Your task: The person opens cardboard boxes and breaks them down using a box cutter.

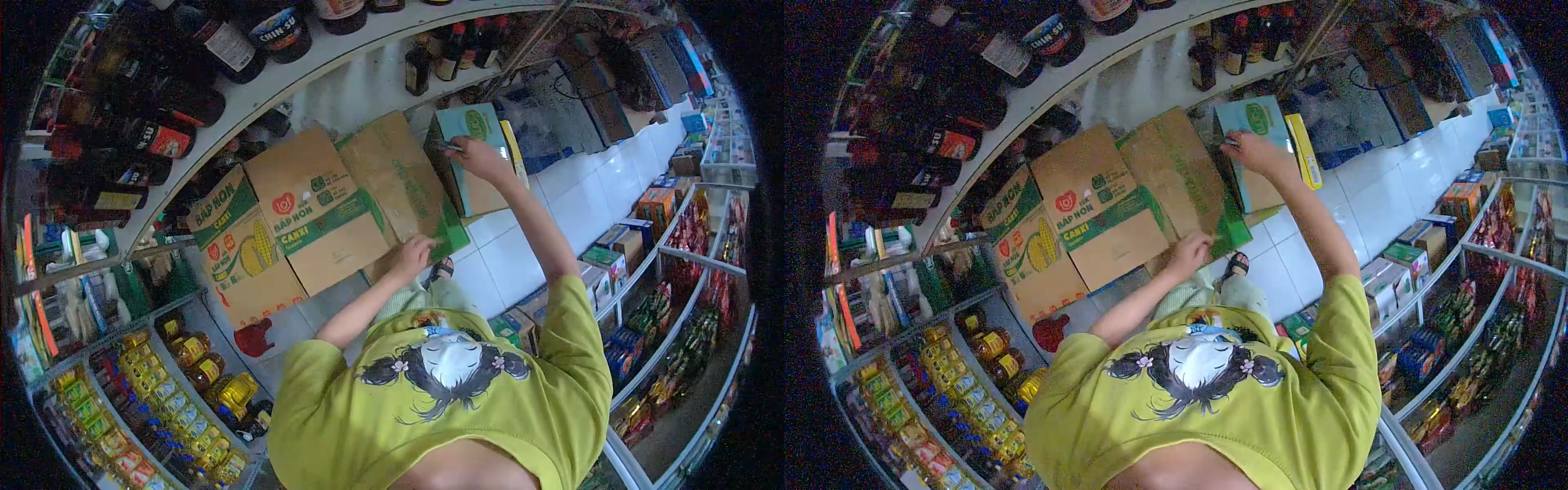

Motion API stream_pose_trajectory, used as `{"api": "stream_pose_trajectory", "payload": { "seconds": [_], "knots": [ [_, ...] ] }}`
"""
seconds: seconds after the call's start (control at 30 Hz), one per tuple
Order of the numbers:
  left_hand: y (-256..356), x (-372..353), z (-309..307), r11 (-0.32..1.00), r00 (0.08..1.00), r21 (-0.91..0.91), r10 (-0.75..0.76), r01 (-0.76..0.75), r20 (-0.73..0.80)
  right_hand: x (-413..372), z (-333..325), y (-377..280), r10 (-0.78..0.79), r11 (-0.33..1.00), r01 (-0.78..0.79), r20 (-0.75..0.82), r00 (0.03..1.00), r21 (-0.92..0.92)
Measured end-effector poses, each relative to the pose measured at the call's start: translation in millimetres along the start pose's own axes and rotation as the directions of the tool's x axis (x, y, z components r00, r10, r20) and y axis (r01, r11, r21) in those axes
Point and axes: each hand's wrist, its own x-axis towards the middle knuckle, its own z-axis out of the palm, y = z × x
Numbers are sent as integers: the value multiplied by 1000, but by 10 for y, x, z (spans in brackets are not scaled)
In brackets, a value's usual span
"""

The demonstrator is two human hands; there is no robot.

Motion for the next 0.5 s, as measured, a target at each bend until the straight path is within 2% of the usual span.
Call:
{"api": "stream_pose_trajectory", "payload": {
  "seconds": [0.03, 0.07, 0.1, 0.13, 0.17, 0.2, 0.23, 0.3, 0.37, 0.43, 0.5],
  "knots": [
    [265, 131, -378, 967, 972, -242, -132, 82, -197, 92, -17, -116, -7, 996, 13, 63, 998, -90],
    [472, 249, -715, 871, 889, -480, -302, 110, -345, 221, 26, -194, 1, 996, 6, 74, 997, -92],
    [533, 314, -939, 848, 836, -528, -255, -49, -486, 372, 67, -254, -9, 988, 25, 105, 994, -150],
    [623, 315, -1114, 842, 838, -538, -262, -44, -479, 517, 108, -289, -17, 977, 45, 137, 990, -207],
    [725, 284, -1267, 778, 804, -575, -161, -254, -572, 698, 173, -253, -11, 977, 41, 142, 990, -209],
    [794, 264, -1412, 679, 742, -578, -73, -452, -666, 901, 280, -185, -33, 956, 93, 215, 976, -276],
    [840, 269, -1551, 677, 745, -582, -74, -450, -663, 1038, 336, -209, -50, 930, 150, 288, 956, -337],
    [914, 275, -1744, 801, 733, -415, 45, -432, -678, 1197, 378, -308, -42, 930, 156, 326, 945, -332],
    [899, 334, -1849, 777, 757, -427, 94, -462, -647, 1405, 452, -316, -38, 929, 163, 351, 935, -332],
    [876, 288, -1844, 767, 803, -454, 130, -453, -581, 1528, 645, -266, -162, 818, 364, 429, 889, -445],
    [861, 311, -1889, 731, 809, -499, 122, -465, -575, 1602, 692, -271, -167, 851, 353, 438, 883, -388]
  ]
}}
